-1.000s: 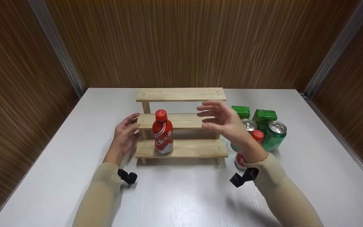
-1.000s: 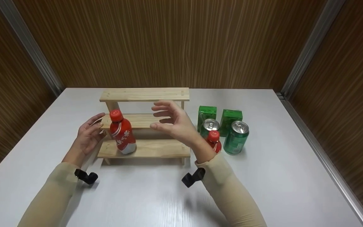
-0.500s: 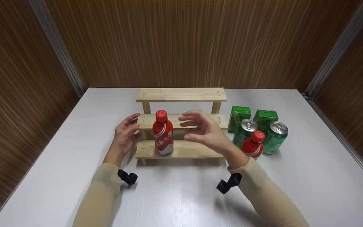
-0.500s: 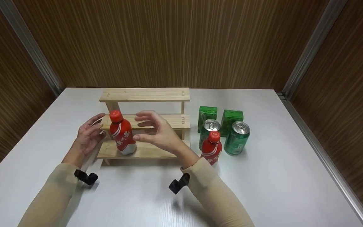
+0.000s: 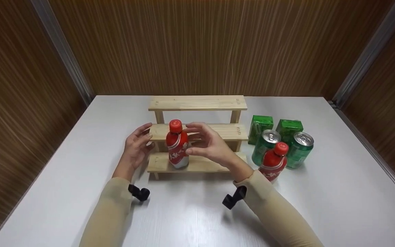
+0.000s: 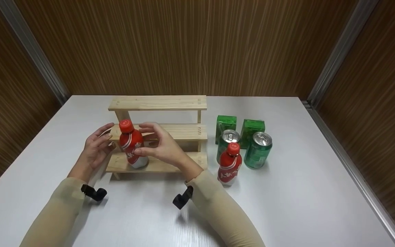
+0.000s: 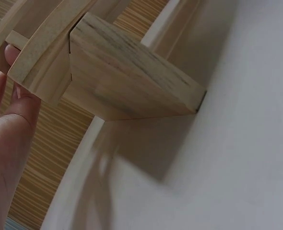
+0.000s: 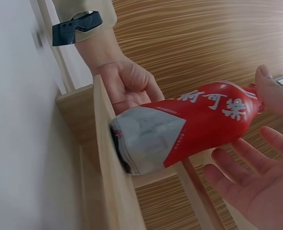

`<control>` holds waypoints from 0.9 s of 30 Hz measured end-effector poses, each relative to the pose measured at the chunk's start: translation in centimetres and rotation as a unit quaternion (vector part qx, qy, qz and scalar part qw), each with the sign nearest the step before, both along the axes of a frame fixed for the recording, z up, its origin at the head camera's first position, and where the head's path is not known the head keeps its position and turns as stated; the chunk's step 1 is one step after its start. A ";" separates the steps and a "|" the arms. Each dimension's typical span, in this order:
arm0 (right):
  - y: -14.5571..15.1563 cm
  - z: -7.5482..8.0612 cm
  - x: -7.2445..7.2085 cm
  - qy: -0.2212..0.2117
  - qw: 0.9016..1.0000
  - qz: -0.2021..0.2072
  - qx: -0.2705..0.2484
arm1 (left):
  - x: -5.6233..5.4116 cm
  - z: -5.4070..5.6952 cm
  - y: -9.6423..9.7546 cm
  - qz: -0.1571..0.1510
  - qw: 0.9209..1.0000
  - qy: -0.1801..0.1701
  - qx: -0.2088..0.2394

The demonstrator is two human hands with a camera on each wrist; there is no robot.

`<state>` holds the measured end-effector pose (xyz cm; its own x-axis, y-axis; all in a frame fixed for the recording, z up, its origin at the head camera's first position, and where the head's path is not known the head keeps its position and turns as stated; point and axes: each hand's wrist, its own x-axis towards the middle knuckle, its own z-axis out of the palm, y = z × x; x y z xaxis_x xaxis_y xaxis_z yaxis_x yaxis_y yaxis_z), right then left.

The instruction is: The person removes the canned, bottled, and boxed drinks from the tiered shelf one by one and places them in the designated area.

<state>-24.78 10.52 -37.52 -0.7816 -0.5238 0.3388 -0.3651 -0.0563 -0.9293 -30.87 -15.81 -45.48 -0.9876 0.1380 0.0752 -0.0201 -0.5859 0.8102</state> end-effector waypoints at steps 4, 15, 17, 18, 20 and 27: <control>-0.6 -0.2 -0.2 -0.015 1.000 -0.004 0.008 | 0.0 0.1 0.1 0.003 1.000 0.000 -0.006; -2.5 1.0 0.9 -0.005 0.999 -0.026 0.018 | 0.0 0.2 0.1 0.007 1.000 -0.001 -0.002; -2.7 0.8 0.9 -0.003 0.999 -0.035 0.019 | -0.1 0.2 0.1 0.006 1.000 0.000 -0.002; -2.8 0.8 0.9 -0.002 0.999 -0.039 0.020 | -0.1 0.3 0.1 0.005 1.000 0.000 -0.003; -3.0 0.6 0.9 0.000 0.999 -0.047 0.021 | 0.0 0.2 0.1 0.004 1.000 -0.001 -0.004; -3.4 0.4 0.8 -0.003 0.998 -0.054 0.022 | 0.1 0.2 0.1 0.006 1.000 -0.006 -0.002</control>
